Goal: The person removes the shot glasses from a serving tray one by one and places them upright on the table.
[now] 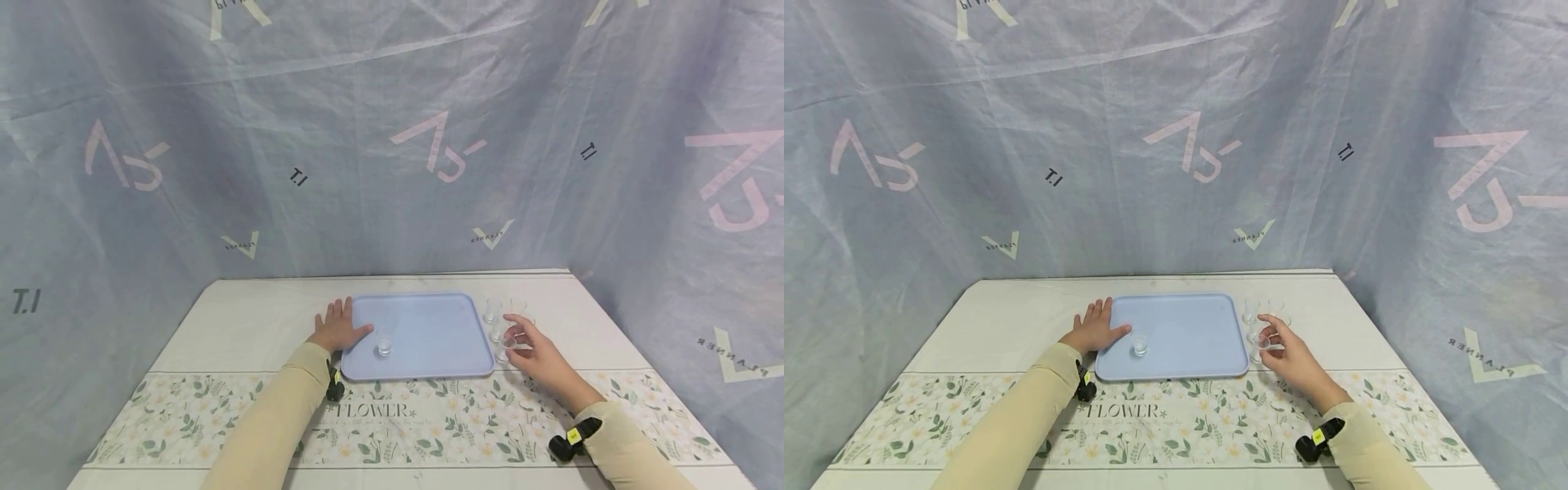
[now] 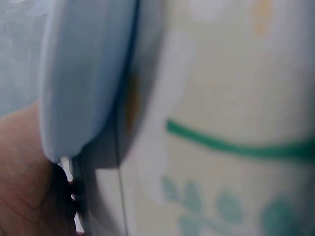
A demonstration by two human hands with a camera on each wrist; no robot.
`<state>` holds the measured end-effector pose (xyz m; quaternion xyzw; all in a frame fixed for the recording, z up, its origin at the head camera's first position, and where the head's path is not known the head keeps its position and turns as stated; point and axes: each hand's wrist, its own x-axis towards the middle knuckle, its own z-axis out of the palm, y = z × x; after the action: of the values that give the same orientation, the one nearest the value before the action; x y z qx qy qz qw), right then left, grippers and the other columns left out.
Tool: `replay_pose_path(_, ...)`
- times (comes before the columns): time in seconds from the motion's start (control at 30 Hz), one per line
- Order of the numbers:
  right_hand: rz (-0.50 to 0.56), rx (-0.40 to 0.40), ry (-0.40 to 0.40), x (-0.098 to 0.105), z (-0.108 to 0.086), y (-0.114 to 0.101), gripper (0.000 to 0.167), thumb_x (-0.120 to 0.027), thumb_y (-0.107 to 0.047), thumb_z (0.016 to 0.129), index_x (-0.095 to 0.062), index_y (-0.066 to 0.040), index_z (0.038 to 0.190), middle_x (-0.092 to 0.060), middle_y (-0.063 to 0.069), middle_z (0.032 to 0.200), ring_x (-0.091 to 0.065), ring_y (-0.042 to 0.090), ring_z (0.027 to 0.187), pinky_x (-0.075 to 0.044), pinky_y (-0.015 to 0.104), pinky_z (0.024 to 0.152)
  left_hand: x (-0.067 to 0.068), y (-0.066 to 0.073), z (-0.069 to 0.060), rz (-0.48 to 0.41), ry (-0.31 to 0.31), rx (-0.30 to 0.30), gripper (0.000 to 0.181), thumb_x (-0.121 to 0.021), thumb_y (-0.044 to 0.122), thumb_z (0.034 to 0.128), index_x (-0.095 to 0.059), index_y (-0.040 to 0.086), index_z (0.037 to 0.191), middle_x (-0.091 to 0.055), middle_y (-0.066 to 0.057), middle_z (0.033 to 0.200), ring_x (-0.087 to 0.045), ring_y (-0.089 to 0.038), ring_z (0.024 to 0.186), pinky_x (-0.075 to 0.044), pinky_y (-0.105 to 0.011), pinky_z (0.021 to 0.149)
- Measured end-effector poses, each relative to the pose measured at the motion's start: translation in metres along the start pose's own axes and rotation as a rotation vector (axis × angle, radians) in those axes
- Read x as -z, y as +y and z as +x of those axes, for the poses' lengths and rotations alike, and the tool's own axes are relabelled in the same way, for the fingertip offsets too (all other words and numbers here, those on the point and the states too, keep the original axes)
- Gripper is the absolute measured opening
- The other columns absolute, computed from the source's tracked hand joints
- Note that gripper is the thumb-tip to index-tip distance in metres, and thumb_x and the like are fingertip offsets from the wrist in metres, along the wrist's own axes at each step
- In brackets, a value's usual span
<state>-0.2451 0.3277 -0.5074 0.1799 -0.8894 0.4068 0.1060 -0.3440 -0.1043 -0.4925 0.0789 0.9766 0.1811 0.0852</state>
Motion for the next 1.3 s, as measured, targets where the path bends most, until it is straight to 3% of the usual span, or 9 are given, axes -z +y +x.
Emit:
replay_pose_path(0.2, -0.011, 0.031, 0.006, 0.004, 0.001, -0.001, 0.076, -0.072, 0.005, 0.089, -0.035, -0.013, 0.153, -0.057, 0.012, 0.117, -0.064, 0.033, 0.108, -0.058, 0.045, 0.087, -0.001, 0.000, 0.001, 0.015, 0.009, -0.005, 0.097, -0.049, 0.061, 0.0993, -0.007, -0.001, 0.161, -0.007, -0.029, 0.165, -0.005, -0.044, 0.153, -0.004, -0.063, 0.121)
replay_pose_path(0.33, -0.009, 0.116, 0.066, 0.010, 0.005, -0.005, 0.077, -0.074, 0.007, 0.087, -0.036, -0.007, 0.152, -0.058, 0.017, 0.118, -0.064, 0.038, 0.108, -0.057, 0.049, 0.088, -0.002, -0.001, 0.001, 0.008, 0.010, -0.002, 0.098, -0.050, 0.061, 0.0986, -0.007, -0.001, 0.161, -0.008, -0.029, 0.165, -0.005, -0.044, 0.153, -0.005, -0.063, 0.121)
replay_pose_path(0.4, -0.022, 0.165, 0.108, 0.013, 0.009, -0.011, 0.076, -0.075, 0.008, 0.085, -0.038, -0.004, 0.151, -0.058, 0.019, 0.118, -0.064, 0.038, 0.106, -0.057, 0.045, 0.089, -0.003, -0.001, 0.001, 0.010, 0.010, -0.002, 0.099, -0.050, 0.062, 0.0983, -0.007, -0.001, 0.161, -0.008, -0.028, 0.165, -0.005, -0.044, 0.153, -0.005, -0.064, 0.121)
replay_pose_path(0.57, -0.041, 0.255, 0.189, 0.016, 0.023, -0.047, 0.075, -0.077, 0.015, 0.079, -0.043, 0.006, 0.145, -0.061, 0.020, 0.114, -0.063, 0.042, 0.102, -0.054, 0.032, 0.094, -0.004, -0.001, 0.002, 0.009, 0.010, -0.003, 0.099, -0.050, 0.063, 0.0984, -0.007, -0.001, 0.161, -0.007, -0.028, 0.165, -0.005, -0.044, 0.153, -0.004, -0.064, 0.121)
replay_pose_path(0.63, -0.028, 0.282, 0.200, 0.012, 0.030, -0.056, 0.074, -0.077, 0.017, 0.077, -0.044, 0.010, 0.142, -0.062, 0.021, 0.112, -0.063, 0.044, 0.101, -0.054, 0.034, 0.094, -0.003, -0.001, 0.002, 0.002, 0.009, -0.003, 0.099, -0.050, 0.062, 0.0985, -0.007, -0.001, 0.161, -0.007, -0.029, 0.165, -0.004, -0.044, 0.153, -0.004, -0.064, 0.121)
replay_pose_path(0.83, 0.024, 0.319, 0.148, -0.013, 0.053, -0.056, 0.075, -0.079, 0.011, 0.079, -0.045, 0.003, 0.145, -0.062, 0.018, 0.116, -0.064, 0.037, 0.106, -0.052, 0.034, 0.099, -0.002, -0.001, 0.001, -0.005, 0.007, -0.004, 0.099, -0.051, 0.062, 0.0984, -0.007, -0.001, 0.161, -0.007, -0.029, 0.165, -0.005, -0.044, 0.153, -0.004, -0.064, 0.121)
replay_pose_path(1.03, 0.110, 0.268, 0.022, -0.048, 0.068, -0.077, 0.075, -0.080, -0.001, 0.084, -0.041, -0.004, 0.149, -0.062, 0.015, 0.124, -0.062, 0.037, 0.115, -0.049, 0.050, 0.102, -0.005, -0.003, 0.004, 0.000, 0.010, -0.003, 0.099, -0.050, 0.063, 0.0981, -0.007, -0.001, 0.161, -0.007, -0.028, 0.166, -0.004, -0.044, 0.153, -0.004, -0.064, 0.121)
replay_pose_path(1.3, 0.281, 0.232, -0.070, -0.104, 0.088, -0.097, 0.077, -0.079, -0.001, 0.086, -0.038, -0.010, 0.151, -0.059, 0.018, 0.127, -0.059, 0.045, 0.117, -0.047, 0.058, 0.103, -0.007, -0.004, 0.007, -0.002, 0.006, 0.001, 0.101, -0.050, 0.064, 0.0973, -0.006, 0.001, 0.162, -0.005, -0.027, 0.166, -0.003, -0.043, 0.154, -0.003, -0.063, 0.121)
